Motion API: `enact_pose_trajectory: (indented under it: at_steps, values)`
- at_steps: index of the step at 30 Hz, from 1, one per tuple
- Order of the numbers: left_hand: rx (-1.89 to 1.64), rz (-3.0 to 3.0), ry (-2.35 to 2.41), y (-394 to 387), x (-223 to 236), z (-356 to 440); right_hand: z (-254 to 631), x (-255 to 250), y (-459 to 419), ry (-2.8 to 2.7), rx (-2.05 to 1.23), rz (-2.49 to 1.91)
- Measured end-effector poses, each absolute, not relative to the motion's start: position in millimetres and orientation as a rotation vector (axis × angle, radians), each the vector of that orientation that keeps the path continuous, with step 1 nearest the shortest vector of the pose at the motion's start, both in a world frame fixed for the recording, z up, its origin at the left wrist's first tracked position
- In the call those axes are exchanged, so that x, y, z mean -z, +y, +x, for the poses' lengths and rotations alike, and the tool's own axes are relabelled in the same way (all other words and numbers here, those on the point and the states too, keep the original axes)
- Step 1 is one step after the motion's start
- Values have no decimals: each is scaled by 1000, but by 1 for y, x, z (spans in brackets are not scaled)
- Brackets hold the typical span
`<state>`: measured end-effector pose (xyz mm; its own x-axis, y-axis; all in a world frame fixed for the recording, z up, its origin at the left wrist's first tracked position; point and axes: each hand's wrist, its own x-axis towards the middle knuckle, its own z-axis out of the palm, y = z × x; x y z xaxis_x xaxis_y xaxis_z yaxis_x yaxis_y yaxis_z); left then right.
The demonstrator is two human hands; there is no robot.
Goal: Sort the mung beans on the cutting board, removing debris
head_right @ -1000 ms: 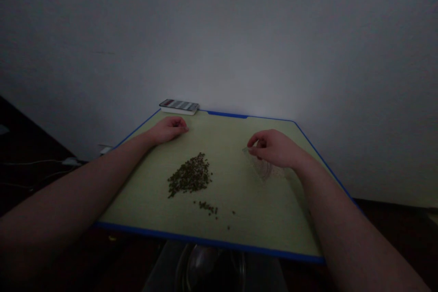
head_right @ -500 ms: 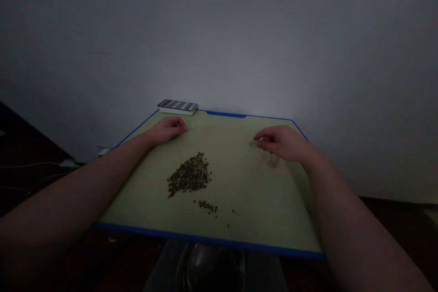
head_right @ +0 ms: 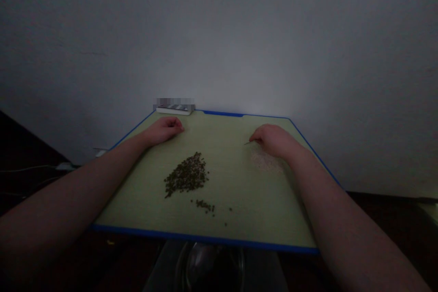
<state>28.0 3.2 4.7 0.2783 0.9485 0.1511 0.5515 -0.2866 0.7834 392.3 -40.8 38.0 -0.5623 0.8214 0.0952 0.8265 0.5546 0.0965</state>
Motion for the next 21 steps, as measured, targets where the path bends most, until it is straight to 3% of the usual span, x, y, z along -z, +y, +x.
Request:
enact_pose_trajectory:
  at_steps: [6,10,14,21]
  values:
    - [-840,1928,1352,3,-5,29,399,-50,-52,-2833,-7,-1396]
    - [-839,1902,1338,3,-5,29,411,-54,-52,-2634,187,-1603]
    - [-841,1934,1339,5,-3,27,433,-51,-46,-2349,403,-2091]
    - [-836,1946,1348,7,0,25,431,-52,-51,-2530,96,-2101]
